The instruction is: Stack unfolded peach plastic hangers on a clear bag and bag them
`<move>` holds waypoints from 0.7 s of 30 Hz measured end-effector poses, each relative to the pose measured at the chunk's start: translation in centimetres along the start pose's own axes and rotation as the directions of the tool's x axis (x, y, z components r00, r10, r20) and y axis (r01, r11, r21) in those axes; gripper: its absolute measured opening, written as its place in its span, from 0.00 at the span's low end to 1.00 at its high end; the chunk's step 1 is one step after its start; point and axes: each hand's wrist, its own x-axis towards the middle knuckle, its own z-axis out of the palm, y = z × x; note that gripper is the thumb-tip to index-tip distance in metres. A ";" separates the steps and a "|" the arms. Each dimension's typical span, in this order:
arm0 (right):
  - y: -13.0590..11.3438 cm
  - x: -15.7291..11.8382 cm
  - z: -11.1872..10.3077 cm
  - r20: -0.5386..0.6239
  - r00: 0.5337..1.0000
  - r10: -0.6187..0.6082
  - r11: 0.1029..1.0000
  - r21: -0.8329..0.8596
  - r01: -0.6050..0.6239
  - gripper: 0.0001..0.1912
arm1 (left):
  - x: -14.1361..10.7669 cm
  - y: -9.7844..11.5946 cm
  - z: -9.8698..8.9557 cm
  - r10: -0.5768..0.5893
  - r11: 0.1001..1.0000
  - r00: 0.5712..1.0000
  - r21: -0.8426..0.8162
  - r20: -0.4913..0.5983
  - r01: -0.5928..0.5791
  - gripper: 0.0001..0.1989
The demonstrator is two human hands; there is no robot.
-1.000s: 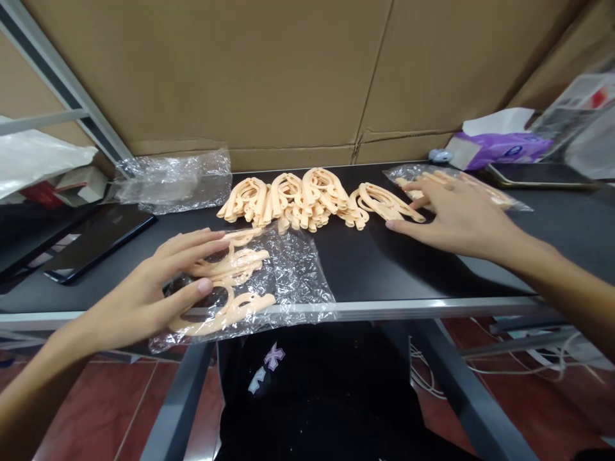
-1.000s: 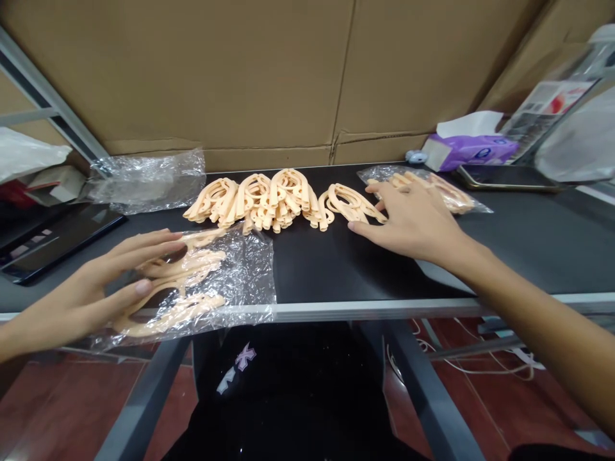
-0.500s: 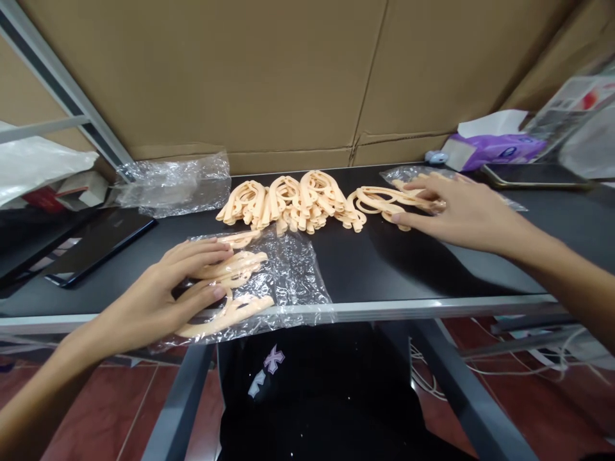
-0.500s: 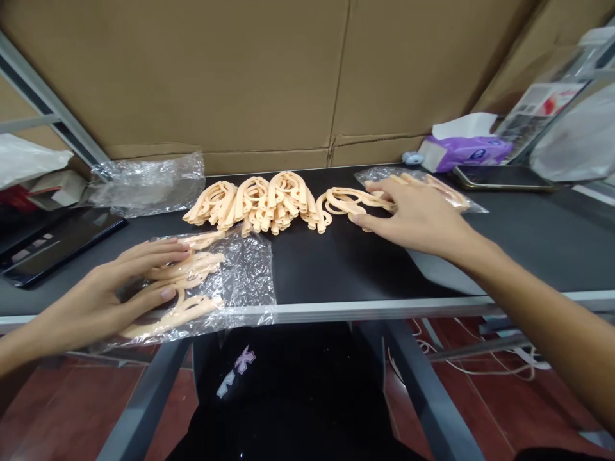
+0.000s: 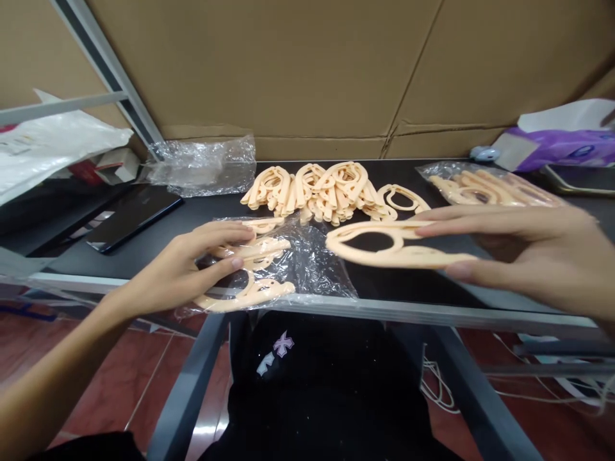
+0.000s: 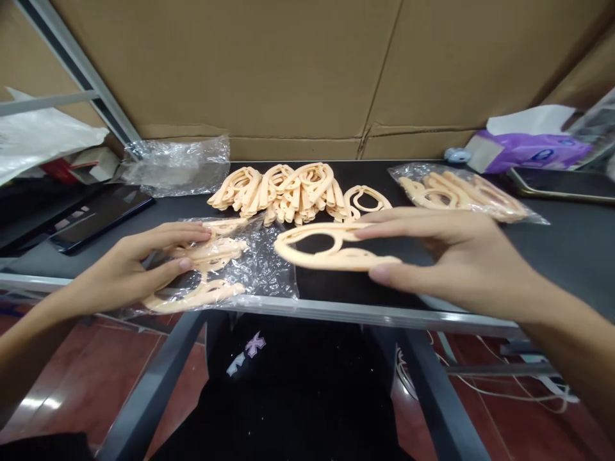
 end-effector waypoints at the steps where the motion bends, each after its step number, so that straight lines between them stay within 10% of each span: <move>1: -0.4 0.1 0.4 0.041 0.997 -0.061 0.995 0.084 0.058 0.18 | 0.0 0.1 0.0 -0.007 1.000 1.000 -0.006 -0.002 0.007 0.22; 5: -2.0 1.6 2.4 0.160 0.970 -0.182 0.934 0.337 0.120 0.17 | 0.2 0.5 0.1 -0.027 0.999 1.000 -0.030 -0.006 0.027 0.22; 21: -6.3 6.4 8.5 0.325 0.757 -0.567 0.803 0.423 0.420 0.17 | -0.1 -0.2 0.5 -0.012 1.000 1.000 -0.028 -0.009 0.012 0.23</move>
